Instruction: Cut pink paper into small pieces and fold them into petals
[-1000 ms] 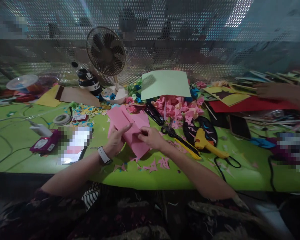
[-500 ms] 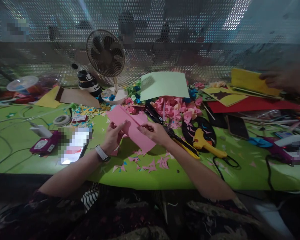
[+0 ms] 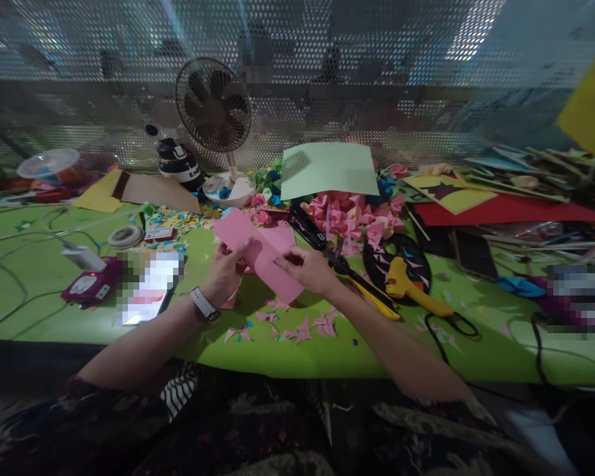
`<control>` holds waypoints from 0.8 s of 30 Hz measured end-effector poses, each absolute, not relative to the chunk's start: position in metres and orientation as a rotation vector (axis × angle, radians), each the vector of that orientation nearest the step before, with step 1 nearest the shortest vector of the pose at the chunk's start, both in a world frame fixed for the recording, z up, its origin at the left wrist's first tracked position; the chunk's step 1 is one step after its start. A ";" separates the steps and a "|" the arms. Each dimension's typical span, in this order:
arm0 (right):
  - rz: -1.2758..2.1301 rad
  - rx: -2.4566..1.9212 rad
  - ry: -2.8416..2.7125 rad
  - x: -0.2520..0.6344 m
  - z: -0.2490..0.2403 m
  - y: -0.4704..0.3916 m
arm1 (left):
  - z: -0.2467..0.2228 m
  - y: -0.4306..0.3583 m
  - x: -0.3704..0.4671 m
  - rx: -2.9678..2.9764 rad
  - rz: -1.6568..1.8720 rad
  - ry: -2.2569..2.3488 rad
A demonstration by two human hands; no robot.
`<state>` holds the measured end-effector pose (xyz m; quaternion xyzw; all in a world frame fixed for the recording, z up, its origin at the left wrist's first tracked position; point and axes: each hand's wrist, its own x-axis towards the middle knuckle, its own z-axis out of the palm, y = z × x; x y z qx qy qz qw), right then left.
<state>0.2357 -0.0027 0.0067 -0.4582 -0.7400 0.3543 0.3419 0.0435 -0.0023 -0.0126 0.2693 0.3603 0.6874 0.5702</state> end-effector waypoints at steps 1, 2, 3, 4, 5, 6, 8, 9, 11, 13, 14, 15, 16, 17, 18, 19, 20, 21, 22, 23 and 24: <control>0.914 -1.196 -1.926 0.236 0.006 -0.003 | -0.013 -0.002 0.043 0.633 1.612 0.851; 0.909 -1.201 -1.928 0.235 0.006 -0.002 | -0.013 -0.002 0.044 0.631 1.611 0.853; 0.902 -1.206 -1.932 0.235 0.005 -0.002 | -0.012 -0.003 0.044 0.630 1.610 0.850; 0.896 -1.210 -1.936 0.235 0.005 -0.002 | -0.011 -0.003 0.044 0.631 1.609 0.844; 0.893 -1.211 -1.940 0.235 0.005 -0.002 | -0.011 -0.004 0.044 0.632 1.609 0.835; 0.892 -1.209 -1.944 0.235 0.005 -0.003 | -0.010 -0.004 0.044 0.635 1.610 0.825; 0.898 -1.204 -1.950 0.235 0.006 -0.003 | -0.009 -0.005 0.044 0.638 1.602 0.816; 0.903 -1.201 -1.951 0.235 0.007 -0.004 | -0.009 -0.005 0.044 0.640 1.598 0.817; 0.913 -1.203 -1.950 0.235 0.009 -0.005 | -0.010 -0.005 0.043 0.646 1.589 0.823; 0.910 -1.207 -1.957 0.235 0.010 -0.005 | -0.011 -0.004 0.043 0.651 1.585 0.830; 0.906 -1.207 -1.961 0.235 0.011 -0.005 | -0.012 -0.004 0.043 0.651 1.586 0.833; 0.903 -1.208 -1.965 0.235 0.011 -0.005 | -0.012 -0.004 0.043 0.651 1.588 0.836; 0.902 -1.208 -1.967 0.235 0.011 -0.005 | -0.013 -0.003 0.043 0.649 1.591 0.837; 0.903 -1.206 -1.967 0.235 0.010 -0.005 | -0.013 -0.003 0.043 0.647 1.595 0.837; 0.907 -1.204 -1.966 0.235 0.010 -0.005 | -0.012 -0.003 0.044 0.643 1.600 0.838; 0.913 -1.202 -1.966 0.235 0.010 -0.005 | -0.012 -0.003 0.044 0.639 1.602 0.839; 0.917 -1.198 -1.967 0.235 0.010 -0.005 | -0.011 -0.004 0.044 0.635 1.603 0.843; 0.921 -1.193 -1.967 0.235 0.010 -0.005 | -0.010 -0.004 0.044 0.632 1.604 0.846; 0.924 -1.190 -1.966 0.235 0.010 -0.005 | -0.010 -0.005 0.044 0.628 1.604 0.851; 0.926 -1.191 -1.965 0.235 0.011 -0.005 | -0.009 -0.005 0.045 0.626 1.602 0.856; 0.924 -1.192 -1.967 0.235 0.011 -0.005 | -0.009 -0.005 0.045 0.625 1.599 0.860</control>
